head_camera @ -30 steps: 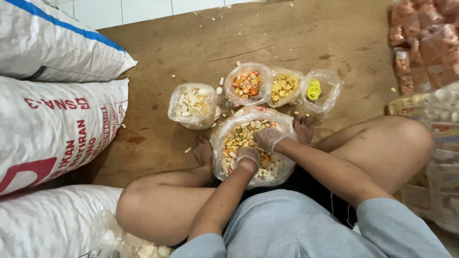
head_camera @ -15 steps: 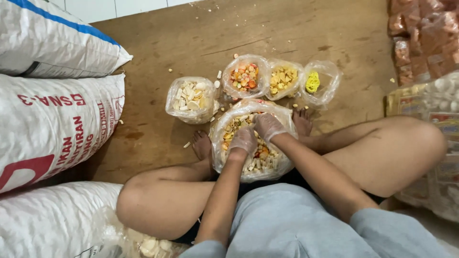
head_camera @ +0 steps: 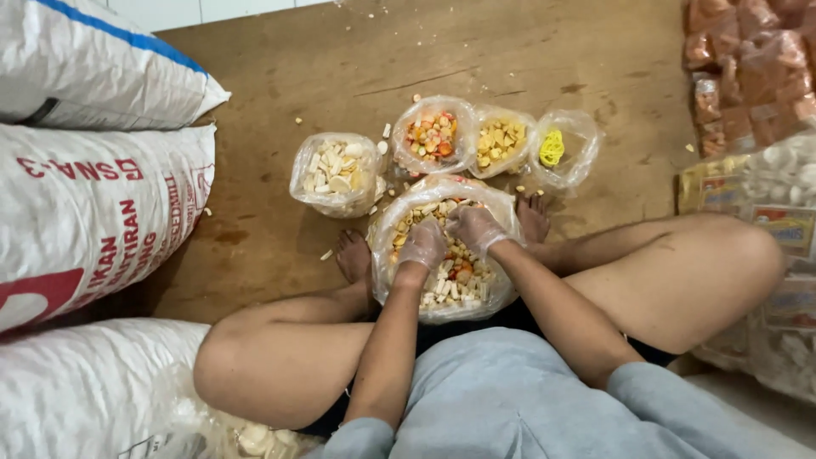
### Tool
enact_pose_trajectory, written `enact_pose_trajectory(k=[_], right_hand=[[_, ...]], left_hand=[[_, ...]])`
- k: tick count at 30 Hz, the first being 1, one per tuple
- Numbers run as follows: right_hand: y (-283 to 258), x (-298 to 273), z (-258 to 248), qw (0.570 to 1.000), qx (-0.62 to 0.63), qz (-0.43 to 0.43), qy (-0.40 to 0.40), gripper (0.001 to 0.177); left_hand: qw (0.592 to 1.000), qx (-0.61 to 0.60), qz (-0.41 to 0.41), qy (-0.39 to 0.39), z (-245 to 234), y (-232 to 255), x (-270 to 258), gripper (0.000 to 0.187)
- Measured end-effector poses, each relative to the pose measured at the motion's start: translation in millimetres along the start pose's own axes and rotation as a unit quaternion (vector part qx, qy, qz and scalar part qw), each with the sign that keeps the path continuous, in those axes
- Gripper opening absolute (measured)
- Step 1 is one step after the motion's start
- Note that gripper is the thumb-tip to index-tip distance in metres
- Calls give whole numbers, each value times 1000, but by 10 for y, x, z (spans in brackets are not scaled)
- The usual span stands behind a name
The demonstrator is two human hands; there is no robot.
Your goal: The person sits cross-legged on the floor and sorts mixed snack pieces from a large plastic bag into smaller bags by type. They use gloved hands to pick, separate, and place different snack shapes into designated bags.
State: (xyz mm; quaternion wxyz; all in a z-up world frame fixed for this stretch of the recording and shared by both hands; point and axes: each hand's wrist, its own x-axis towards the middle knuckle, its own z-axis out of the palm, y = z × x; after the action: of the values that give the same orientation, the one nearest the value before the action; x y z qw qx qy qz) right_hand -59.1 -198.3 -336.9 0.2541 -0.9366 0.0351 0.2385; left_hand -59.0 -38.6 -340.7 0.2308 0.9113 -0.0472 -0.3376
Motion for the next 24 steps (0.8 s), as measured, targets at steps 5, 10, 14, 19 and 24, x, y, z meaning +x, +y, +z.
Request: enact_pose_trajectory(k=[5,10,14,19,24], right_hand=[[-651,-747,-1038,897,440,28,-5,15],[-772,-905,-1353,803,596,28,-11,28],[-809,-898,-1499,762,648,3,-24,32],[-789,-834,-1527,682,729,-29,-43,22],[-892,-863,-1529,664,744,-53,-44,20]], left_hand=[[968,122,181,121,229,-360,400,20],[819,-567,88,-6,-862,209,-686,26],[698,-700,151,1,-1328,376,-1054,30],[598,-775,195,-59,-1665,491,-1273,26],[589,-770,229,-91,-1471,445,-1129,33]])
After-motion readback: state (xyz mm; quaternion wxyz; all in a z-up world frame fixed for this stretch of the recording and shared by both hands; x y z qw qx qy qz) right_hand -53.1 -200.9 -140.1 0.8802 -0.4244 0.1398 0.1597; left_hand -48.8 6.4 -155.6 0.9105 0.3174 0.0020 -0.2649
